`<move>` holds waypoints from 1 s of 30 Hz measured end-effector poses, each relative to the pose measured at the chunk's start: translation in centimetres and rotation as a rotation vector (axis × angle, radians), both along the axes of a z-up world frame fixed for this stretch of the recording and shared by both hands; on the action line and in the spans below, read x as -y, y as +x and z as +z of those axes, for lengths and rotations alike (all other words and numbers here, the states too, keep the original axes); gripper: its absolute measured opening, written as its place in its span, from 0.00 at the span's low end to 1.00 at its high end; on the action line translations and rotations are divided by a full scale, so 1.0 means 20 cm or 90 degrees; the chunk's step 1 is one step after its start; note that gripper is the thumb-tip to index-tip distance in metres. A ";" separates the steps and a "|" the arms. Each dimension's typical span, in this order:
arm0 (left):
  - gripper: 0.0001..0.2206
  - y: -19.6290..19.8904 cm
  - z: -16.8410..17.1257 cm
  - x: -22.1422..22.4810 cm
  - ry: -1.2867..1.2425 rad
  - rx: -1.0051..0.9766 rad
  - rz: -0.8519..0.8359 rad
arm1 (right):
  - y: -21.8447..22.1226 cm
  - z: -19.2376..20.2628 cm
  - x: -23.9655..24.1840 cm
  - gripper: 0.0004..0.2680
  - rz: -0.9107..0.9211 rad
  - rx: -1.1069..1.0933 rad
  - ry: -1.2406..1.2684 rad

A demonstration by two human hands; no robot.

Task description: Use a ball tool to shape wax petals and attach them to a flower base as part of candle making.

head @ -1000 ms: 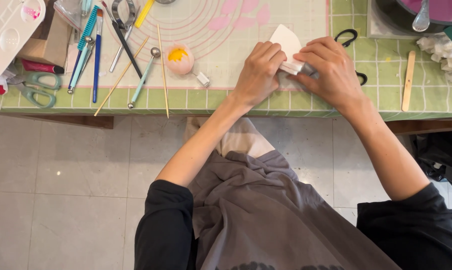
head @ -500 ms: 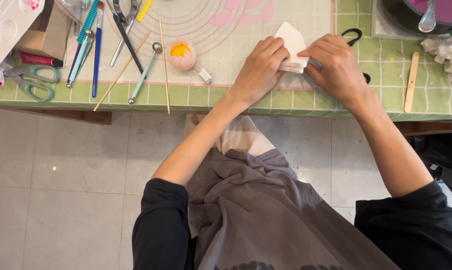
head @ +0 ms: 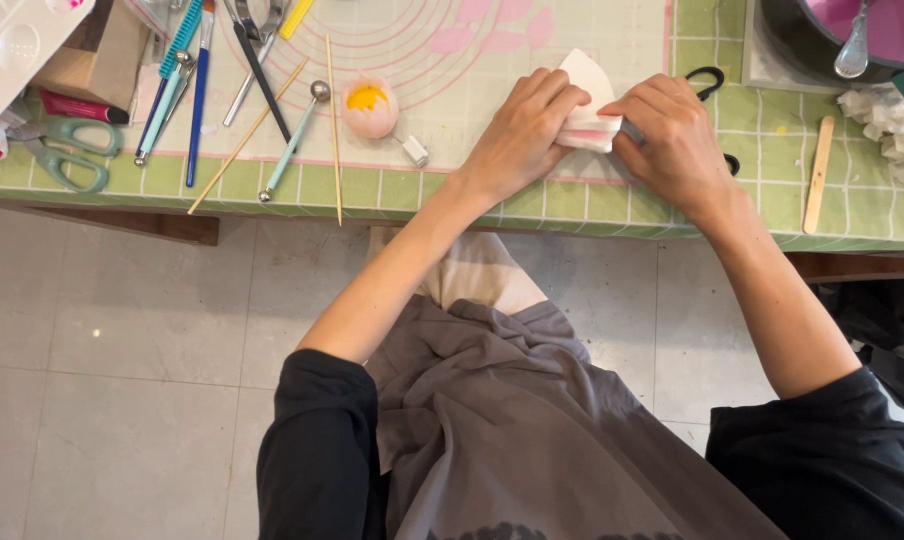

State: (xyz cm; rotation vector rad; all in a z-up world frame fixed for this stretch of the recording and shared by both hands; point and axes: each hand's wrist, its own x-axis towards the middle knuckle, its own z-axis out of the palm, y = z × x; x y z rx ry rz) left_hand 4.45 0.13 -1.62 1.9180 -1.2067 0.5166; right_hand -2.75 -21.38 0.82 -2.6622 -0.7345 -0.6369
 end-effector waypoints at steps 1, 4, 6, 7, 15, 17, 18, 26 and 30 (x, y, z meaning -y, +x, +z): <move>0.18 0.01 -0.02 0.00 0.000 0.000 0.000 | 0.00 0.00 0.00 0.11 0.000 0.000 0.000; 0.15 0.03 -0.06 0.02 0.023 -0.026 0.008 | 0.00 -0.02 0.01 0.11 0.009 -0.001 0.001; 0.15 0.05 -0.06 0.02 0.038 0.014 -0.023 | 0.01 -0.02 0.01 0.11 -0.004 -0.001 -0.010; 0.15 0.06 -0.07 0.02 0.038 0.014 -0.022 | 0.00 -0.01 0.00 0.11 -0.003 -0.001 -0.010; 0.11 0.08 -0.05 0.01 0.015 -0.001 -0.093 | -0.01 0.03 -0.01 0.12 -0.025 0.006 0.023; 0.10 0.08 -0.06 0.01 0.012 0.004 -0.086 | 0.01 -0.02 0.01 0.11 -0.003 0.005 0.023; 0.09 0.08 -0.07 0.00 0.009 0.010 -0.079 | 0.02 -0.04 0.02 0.10 0.018 0.005 0.023; 0.11 0.00 0.02 -0.03 0.015 0.030 -0.074 | 0.01 -0.05 0.01 0.10 -0.002 -0.022 0.091; 0.06 0.02 -0.04 0.02 0.008 0.038 -0.029 | 0.00 -0.04 0.00 0.08 -0.014 -0.011 0.083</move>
